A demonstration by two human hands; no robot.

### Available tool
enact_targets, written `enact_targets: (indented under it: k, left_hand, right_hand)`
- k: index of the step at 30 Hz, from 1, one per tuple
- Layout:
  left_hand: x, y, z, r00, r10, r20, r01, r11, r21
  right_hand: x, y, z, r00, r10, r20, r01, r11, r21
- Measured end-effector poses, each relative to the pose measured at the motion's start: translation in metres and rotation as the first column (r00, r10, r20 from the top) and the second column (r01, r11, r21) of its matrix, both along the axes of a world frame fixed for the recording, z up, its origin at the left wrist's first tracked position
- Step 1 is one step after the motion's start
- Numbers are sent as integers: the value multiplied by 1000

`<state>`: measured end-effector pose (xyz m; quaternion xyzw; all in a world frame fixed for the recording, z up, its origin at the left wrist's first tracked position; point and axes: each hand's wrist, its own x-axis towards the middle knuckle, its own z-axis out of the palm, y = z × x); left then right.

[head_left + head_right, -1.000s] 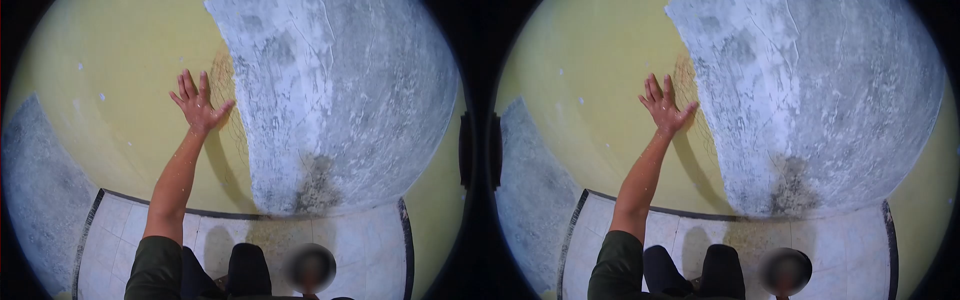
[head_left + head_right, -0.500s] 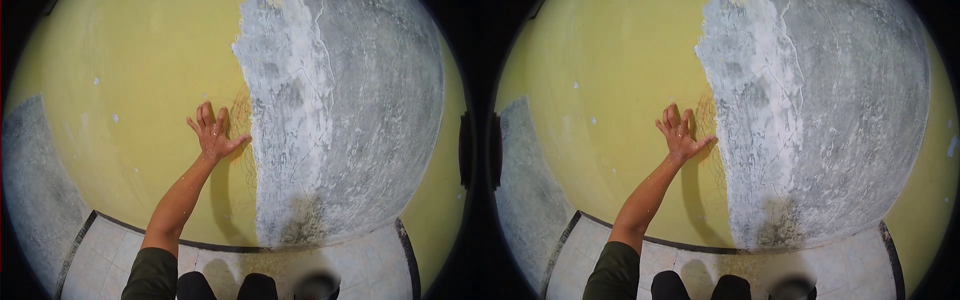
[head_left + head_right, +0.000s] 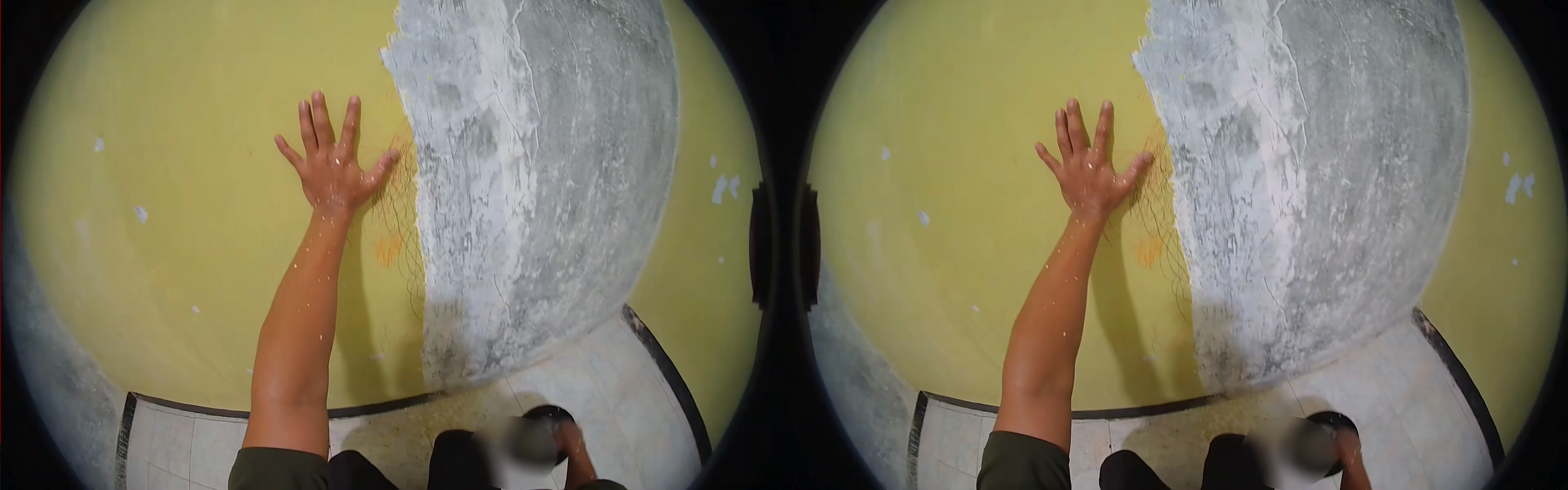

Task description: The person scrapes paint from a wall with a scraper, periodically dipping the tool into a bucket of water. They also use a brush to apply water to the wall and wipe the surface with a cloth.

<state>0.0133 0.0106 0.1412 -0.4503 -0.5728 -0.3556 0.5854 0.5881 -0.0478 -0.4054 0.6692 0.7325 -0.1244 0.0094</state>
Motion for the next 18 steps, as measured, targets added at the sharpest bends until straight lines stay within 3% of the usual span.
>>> enact_targets:
  k: [1, 2, 3, 5, 6, 7, 11, 12, 14, 16, 18]
  left_hand:
    - [-2, 0, -2, 999, -25, 20, 26, 999, -19]
    - [-4, 0, -2, 1000, -12, 1, 12, 1000, -17]
    - [-5, -1, -1, 1000, 2, -18, -2, 1000, -11]
    - [-5, -5, -2, 1000, -18, 13, 19, 998, -64]
    - [-6, -5, -2, 1000, -28, -4, 28, 998, -62]
    - [-7, -6, -3, 999, -35, -20, 34, 998, -57]
    - [-29, -22, -12, 995, -70, -65, 60, 988, -142]
    - [-38, -25, -18, 988, -106, -115, 86, 981, -173]
    - [-42, -28, -26, 975, -157, -156, 124, 971, -206]
    - [-36, -29, -28, 968, -85, -238, 58, 991, -118]
    - [-36, -28, -28, 976, -102, -191, 68, 982, -176]
  right_hand:
    - [-22, 3, 66, 1000, 28, -11, -28, 999, -41]
    - [-52, 9, 121, 986, -148, -81, 146, 989, -31]
    - [-63, 19, 130, 968, -70, -242, 124, 969, 213]
    - [-127, 40, 197, 862, -47, -504, 200, 946, 253]
    - [-151, 66, 194, 661, 98, -744, 144, 957, 253]
    - [-187, 74, 218, 583, 221, -782, 91, 939, 333]
    - [-318, 63, 314, 492, 668, -559, -41, 659, 751]
    - [-339, 59, 331, 478, 678, -558, -12, 641, 768]
    - [-366, 42, 369, 565, 583, -584, 9, 704, 711]
    - [-385, 47, 376, 546, 598, -586, 31, 685, 728]
    - [-391, 40, 375, 552, 605, -574, 54, 661, 749]
